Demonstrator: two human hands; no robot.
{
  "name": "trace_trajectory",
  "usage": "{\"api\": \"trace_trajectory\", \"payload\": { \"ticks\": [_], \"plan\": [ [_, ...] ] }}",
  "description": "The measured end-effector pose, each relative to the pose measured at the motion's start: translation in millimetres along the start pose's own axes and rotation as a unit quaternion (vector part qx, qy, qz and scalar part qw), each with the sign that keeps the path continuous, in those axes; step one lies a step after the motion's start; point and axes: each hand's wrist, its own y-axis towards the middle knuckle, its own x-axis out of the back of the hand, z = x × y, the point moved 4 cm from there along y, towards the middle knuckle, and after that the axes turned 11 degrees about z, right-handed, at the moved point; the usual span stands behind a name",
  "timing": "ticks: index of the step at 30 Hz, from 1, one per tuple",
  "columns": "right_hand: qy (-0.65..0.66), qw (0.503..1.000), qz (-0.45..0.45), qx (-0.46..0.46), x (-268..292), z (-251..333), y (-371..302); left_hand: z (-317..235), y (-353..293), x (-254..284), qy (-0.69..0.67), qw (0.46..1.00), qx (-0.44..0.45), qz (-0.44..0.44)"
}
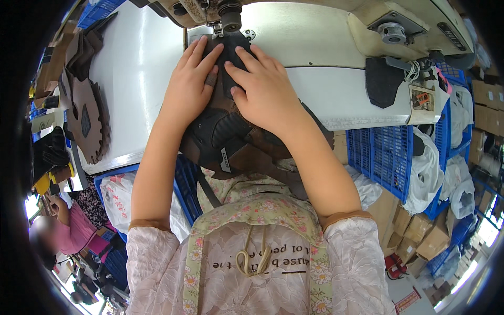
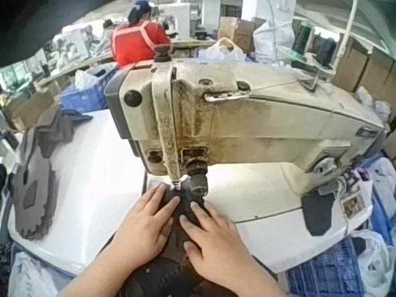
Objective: The recorder uses a heavy-duty industrial sewing machine to stitch together layers of a dark brown and black leather shoe upper in a factory setting.
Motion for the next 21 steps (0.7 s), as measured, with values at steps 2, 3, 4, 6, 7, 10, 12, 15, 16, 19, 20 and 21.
{"api": "trace_trajectory", "payload": {
  "ticks": [2,3,4,6,7,10,12,15,16,19,20,21],
  "plan": [
    [-0.003,1.0,0.0,-0.002,-0.3,-0.3,0.7,0.6,1.1,-0.1,-0.001,1.0,0.0,0.0],
    [-0.003,1.0,0.0,-0.002,-0.4,-0.7,1.1,1.0,1.8,0.0,-0.003,1.0,0.0,0.0],
    [-0.002,1.0,-0.001,-0.002,-0.4,-0.8,1.5,1.5,2.3,0.0,-0.009,1.0,0.002,0.0],
    [-0.002,1.0,-0.001,-0.001,-0.3,-1.0,1.9,1.6,3.1,0.3,-0.005,1.0,0.0,0.0],
    [-0.005,1.0,-0.001,-0.001,-0.4,-1.0,2.3,2.2,3.2,0.5,-0.006,1.0,0.004,0.002],
    [-0.005,1.0,0.003,-0.003,-1.1,-1.2,3.3,2.3,3.0,1.1,-0.011,1.0,0.003,0.001],
    [-0.004,1.0,0.006,-0.004,-1.4,-1.8,3.5,2.6,3.2,1.0,-0.009,1.0,0.001,0.0],
    [-0.006,1.0,0.01,-0.002,-1.5,-2.3,3.9,3.4,3.8,0.6,-0.009,1.0,-0.003,-0.004],
    [-0.005,1.0,0.01,-0.003,-1.4,-2.6,4.0,3.7,3.8,0.6,-0.01,1.0,-0.003,-0.006],
    [-0.006,1.0,0.012,-0.003,-1.3,-2.1,4.6,5.1,4.0,0.2,-0.012,1.0,-0.007,-0.005],
    [-0.007,1.0,0.013,-0.005,-1.1,-2.0,4.4,5.4,4.3,0.0,-0.011,1.0,-0.008,-0.005],
    [-0.008,1.0,0.013,-0.005,-0.9,-1.9,4.4,5.6,4.4,0.1,-0.009,1.0,-0.011,-0.006]
  ]
}}
